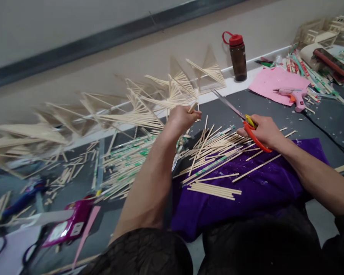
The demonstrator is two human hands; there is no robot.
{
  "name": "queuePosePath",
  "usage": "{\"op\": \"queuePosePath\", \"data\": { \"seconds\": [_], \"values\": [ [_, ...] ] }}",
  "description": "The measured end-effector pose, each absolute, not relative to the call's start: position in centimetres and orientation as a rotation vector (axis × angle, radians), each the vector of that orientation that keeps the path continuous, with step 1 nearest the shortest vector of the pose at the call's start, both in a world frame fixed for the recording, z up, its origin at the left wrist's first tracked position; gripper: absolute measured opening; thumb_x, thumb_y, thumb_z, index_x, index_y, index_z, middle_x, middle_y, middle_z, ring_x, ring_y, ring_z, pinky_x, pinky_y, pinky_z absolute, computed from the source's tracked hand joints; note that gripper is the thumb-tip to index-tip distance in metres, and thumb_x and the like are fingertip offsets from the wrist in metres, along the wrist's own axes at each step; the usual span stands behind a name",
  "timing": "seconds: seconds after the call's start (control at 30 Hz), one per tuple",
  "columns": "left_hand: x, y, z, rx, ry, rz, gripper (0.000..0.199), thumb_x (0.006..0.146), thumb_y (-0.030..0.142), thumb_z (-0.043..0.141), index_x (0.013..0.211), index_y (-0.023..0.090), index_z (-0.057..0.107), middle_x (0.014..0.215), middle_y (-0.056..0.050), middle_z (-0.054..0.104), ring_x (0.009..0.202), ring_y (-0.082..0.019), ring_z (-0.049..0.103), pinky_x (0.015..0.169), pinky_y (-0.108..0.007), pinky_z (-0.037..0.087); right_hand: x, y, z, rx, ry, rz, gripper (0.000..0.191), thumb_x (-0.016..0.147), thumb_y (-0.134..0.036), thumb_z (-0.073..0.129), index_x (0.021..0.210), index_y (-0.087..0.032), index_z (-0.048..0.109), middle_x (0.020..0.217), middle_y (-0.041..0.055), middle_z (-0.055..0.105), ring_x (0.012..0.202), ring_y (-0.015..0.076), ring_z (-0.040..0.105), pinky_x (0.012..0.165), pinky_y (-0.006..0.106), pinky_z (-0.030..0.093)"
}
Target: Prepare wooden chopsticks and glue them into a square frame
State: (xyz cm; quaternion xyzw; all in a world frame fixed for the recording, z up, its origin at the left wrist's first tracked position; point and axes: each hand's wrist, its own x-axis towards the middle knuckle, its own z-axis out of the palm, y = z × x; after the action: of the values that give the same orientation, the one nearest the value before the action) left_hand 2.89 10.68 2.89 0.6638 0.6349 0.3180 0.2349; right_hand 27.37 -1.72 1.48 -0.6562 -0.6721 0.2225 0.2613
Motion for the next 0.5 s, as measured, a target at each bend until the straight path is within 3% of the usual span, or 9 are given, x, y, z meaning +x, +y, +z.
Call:
{"op": "queuePosePath", "data": {
  "seconds": [0.1, 0.33, 0.5],
  "values": [
    [1.0, 9.2, 2.9, 1.901, 1.960, 0.692, 0.009, 0.062, 0.024, 0.070, 0.064, 0.015, 0.072, 0.055, -0.004, 0.063, 0.051, -0.015, 0.049, 0.046, -0.024, 0.031, 26.9, -1.9, 1.3, -1.746, -1.876, 0.677, 0.044, 0.072, -0.062, 0.060, 0.069, -0.019, 0.050, 0.065, -0.0003, 0.055, 0.059, 0.0120, 0.045, 0.055, 0.025, 0.027],
    [-1.9, 4.0, 2.2, 1.874, 2.097, 0.741, 0.012, 0.062, 0.030, 0.068, 0.060, 0.019, 0.070, 0.050, -0.003, 0.059, 0.052, -0.018, 0.053, 0.048, -0.026, 0.035, 26.2, -2.2, 0.8, -1.740, -1.957, 0.684, 0.044, 0.071, -0.062, 0.060, 0.073, -0.019, 0.051, 0.068, 0.0008, 0.056, 0.060, 0.0129, 0.044, 0.055, 0.025, 0.026],
    [0.0, 2.6, 0.3, 2.028, 2.142, 0.518, 0.017, 0.068, 0.033, 0.060, 0.062, 0.020, 0.068, 0.059, -0.006, 0.063, 0.064, -0.023, 0.060, 0.059, -0.028, 0.040, 26.2, -2.4, 0.6, -1.706, -1.958, 0.648, 0.043, 0.073, -0.061, 0.057, 0.075, -0.018, 0.053, 0.069, 0.0008, 0.056, 0.060, 0.0127, 0.043, 0.056, 0.025, 0.027]
  ]
}}
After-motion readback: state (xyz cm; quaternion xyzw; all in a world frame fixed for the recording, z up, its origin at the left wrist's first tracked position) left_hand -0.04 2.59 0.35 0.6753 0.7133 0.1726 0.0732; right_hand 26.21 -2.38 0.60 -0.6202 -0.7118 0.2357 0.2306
